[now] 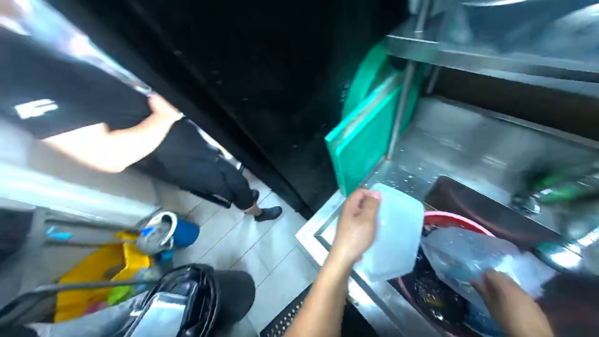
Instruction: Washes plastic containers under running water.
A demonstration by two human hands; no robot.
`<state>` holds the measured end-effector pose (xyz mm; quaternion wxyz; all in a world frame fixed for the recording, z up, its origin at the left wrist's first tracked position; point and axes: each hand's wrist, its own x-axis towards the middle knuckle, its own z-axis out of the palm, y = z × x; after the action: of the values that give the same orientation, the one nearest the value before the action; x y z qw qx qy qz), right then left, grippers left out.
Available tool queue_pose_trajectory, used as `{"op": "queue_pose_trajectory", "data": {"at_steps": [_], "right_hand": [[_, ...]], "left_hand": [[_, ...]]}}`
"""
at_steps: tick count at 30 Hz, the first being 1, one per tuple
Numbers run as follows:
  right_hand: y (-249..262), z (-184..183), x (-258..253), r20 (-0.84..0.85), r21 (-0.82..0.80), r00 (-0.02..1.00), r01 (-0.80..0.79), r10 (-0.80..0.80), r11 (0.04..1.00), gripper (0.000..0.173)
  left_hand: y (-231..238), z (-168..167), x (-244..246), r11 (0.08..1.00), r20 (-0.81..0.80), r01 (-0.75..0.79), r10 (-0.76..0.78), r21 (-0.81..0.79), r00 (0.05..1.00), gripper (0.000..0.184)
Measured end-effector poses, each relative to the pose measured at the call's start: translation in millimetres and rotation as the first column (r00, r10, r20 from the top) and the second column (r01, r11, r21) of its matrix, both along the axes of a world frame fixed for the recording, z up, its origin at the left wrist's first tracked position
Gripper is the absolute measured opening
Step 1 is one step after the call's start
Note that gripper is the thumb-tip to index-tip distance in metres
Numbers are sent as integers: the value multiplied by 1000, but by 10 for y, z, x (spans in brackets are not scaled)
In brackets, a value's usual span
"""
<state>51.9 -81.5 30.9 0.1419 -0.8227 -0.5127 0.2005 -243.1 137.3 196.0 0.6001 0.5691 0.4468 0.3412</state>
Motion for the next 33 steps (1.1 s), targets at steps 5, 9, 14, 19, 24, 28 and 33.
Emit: {"op": "queue_pose_trajectory", "data": {"at_steps": [5, 9, 14, 19, 24, 28, 33], "right_hand": [[-28, 39, -132, 24, -70, 994, -103, 105, 992, 43], [87, 168, -78, 136, -81, 976, -162, 172, 983, 34], [-1, 323, -132, 54, -356, 965, -222, 257, 908, 30], [-212, 466, -23, 10, -325, 942, -315, 336, 892, 28], [-585, 433, -202, 76, -243, 936, -316, 343, 917, 19], [-930, 313, -324, 219, -75, 954, -193, 206, 978, 16], [-1298, 307, -541, 268, 121, 963, -8, -25, 993, 16]], "left_hand": [[-44, -110, -209, 999, 3, 32, -32, -29, 999, 30], [-90, -141, -351, 999, -67, -2, -2, -51, 998, 30], [-95, -175, -251, 1000, -59, -6, 5, -16, 998, 28], [-87, -325, 48, 997, -69, 70, -72, -27, 995, 19], [-200, -541, 474, 968, -144, 251, -252, -30, 957, 24], [-251, -778, 794, 932, -245, 361, -359, -37, 901, 24], [-98, -1221, 1428, 837, -467, 546, -489, -16, 737, 25]]}}
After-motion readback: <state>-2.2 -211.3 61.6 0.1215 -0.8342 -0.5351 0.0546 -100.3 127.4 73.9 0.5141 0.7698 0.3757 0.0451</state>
